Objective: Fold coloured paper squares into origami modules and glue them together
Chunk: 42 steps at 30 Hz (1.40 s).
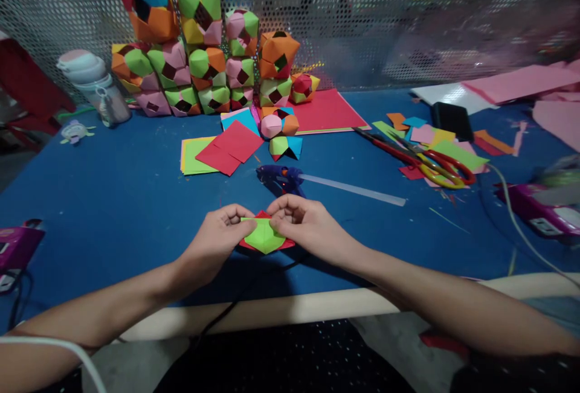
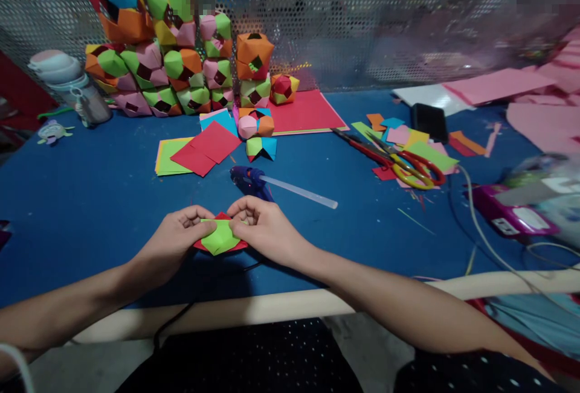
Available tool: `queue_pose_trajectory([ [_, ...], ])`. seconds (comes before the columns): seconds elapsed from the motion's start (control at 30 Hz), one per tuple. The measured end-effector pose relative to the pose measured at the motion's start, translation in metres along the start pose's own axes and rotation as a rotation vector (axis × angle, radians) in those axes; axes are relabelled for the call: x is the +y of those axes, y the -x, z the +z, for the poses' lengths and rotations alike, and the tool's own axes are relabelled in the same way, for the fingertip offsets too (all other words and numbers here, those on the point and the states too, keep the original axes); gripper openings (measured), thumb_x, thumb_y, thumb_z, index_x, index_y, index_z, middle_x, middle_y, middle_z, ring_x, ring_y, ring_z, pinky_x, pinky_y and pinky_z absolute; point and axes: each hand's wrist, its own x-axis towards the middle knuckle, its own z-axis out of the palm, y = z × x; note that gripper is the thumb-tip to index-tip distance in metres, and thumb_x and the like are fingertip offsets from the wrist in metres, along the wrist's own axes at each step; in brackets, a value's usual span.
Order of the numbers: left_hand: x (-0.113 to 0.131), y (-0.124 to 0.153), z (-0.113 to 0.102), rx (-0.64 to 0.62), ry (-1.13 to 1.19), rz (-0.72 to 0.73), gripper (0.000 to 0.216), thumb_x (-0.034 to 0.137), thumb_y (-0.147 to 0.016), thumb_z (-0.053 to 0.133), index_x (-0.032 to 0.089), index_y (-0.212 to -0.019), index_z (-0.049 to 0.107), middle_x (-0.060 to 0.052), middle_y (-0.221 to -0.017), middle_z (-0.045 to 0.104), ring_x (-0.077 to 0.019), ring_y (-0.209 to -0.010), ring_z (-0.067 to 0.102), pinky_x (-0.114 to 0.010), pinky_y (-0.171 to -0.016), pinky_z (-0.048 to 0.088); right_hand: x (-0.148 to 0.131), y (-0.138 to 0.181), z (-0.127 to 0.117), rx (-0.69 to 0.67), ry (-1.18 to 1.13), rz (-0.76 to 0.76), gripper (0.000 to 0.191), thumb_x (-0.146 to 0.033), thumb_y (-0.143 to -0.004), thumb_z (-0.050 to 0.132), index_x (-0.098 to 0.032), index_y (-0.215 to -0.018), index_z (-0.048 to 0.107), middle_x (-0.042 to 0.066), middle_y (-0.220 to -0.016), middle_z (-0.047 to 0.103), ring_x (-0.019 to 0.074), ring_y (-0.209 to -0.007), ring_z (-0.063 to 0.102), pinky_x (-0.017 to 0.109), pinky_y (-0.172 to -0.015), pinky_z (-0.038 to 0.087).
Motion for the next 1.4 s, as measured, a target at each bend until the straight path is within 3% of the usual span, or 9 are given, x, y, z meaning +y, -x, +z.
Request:
queue_pose_trajectory([
  [0.1,-0.001,-0.001,-0.002,-0.003,-0.009,0.01,0.015,0.028,-0.068,0.065,0.014,-0.073,0.059,0.002,-0.061,0.055,-0.0081,-0.056,0.048,-0.02,-0.053,0.037,0.001,0.001,0.0,-0.029,-0.012,-0.063,0.013,-0.02,-0.074,0.057,-0.016,-0.087,0.057,-0.002,-0.068,0.054,0.0076,-0.056,0.048,0.021,-0.051,0.041],
  [0.43,0.003,0.001,-0.002,-0.029,-0.047,0.026,0.009,0.022,-0.07,0.061,0.014,-0.07,0.061,0.003,-0.061,0.055,-0.0074,-0.056,0.047,-0.019,-0.053,0.035,-0.002,0.005,-0.004,-0.027,0.275,-0.397,0.011,-0.014,-0.08,0.051,-0.016,-0.079,0.061,0.002,-0.078,0.059,0.0113,-0.071,0.054,0.026,-0.063,0.042],
  [0.57,0.002,0.002,-0.001,-0.043,-0.088,0.029,0.011,0.025,-0.072,0.061,0.014,-0.071,0.06,0.002,-0.062,0.056,-0.008,-0.056,0.048,-0.02,-0.053,0.035,-0.002,0.005,-0.003,-0.049,0.155,-0.294,0.015,-0.024,-0.082,0.055,-0.016,-0.07,0.058,0.002,-0.073,0.058,0.0108,-0.066,0.052,0.026,-0.059,0.042],
  [0.7,0.0,0.003,-0.001,-0.058,-0.117,0.061,0.017,0.031,-0.073,0.063,0.014,-0.074,0.061,0.002,-0.065,0.057,-0.0082,-0.057,0.049,-0.02,-0.053,0.035,-0.001,0.005,0.0,-0.022,0.052,-0.149,0.014,-0.027,-0.076,0.064,-0.016,-0.076,0.055,-0.003,-0.066,0.052,0.0085,-0.058,0.047,0.022,-0.051,0.039],
  [1.03,0.007,0.001,-0.002,-0.221,-0.08,-0.008,0.021,0.032,-0.069,0.068,0.014,-0.077,0.06,0.002,-0.065,0.059,-0.0083,-0.057,0.051,-0.02,-0.054,0.038,0.0,0.007,0.002,0.03,0.083,-0.23,0.009,-0.016,-0.074,0.06,-0.016,-0.079,0.053,-0.002,-0.071,0.053,0.0085,-0.064,0.05,0.023,-0.056,0.042],
  [1.4,0.016,0.003,-0.005,-0.084,-0.229,0.122,0.02,0.033,-0.07,0.064,0.013,-0.071,0.062,0.002,-0.059,0.055,-0.007,-0.052,0.044,-0.019,-0.049,0.034,-0.001,0.001,-0.004,-0.021,-0.059,-0.182,0.016,-0.026,-0.079,0.061,-0.016,-0.091,0.058,0.003,-0.08,0.063,0.0109,-0.072,0.059,0.025,-0.063,0.049],
])
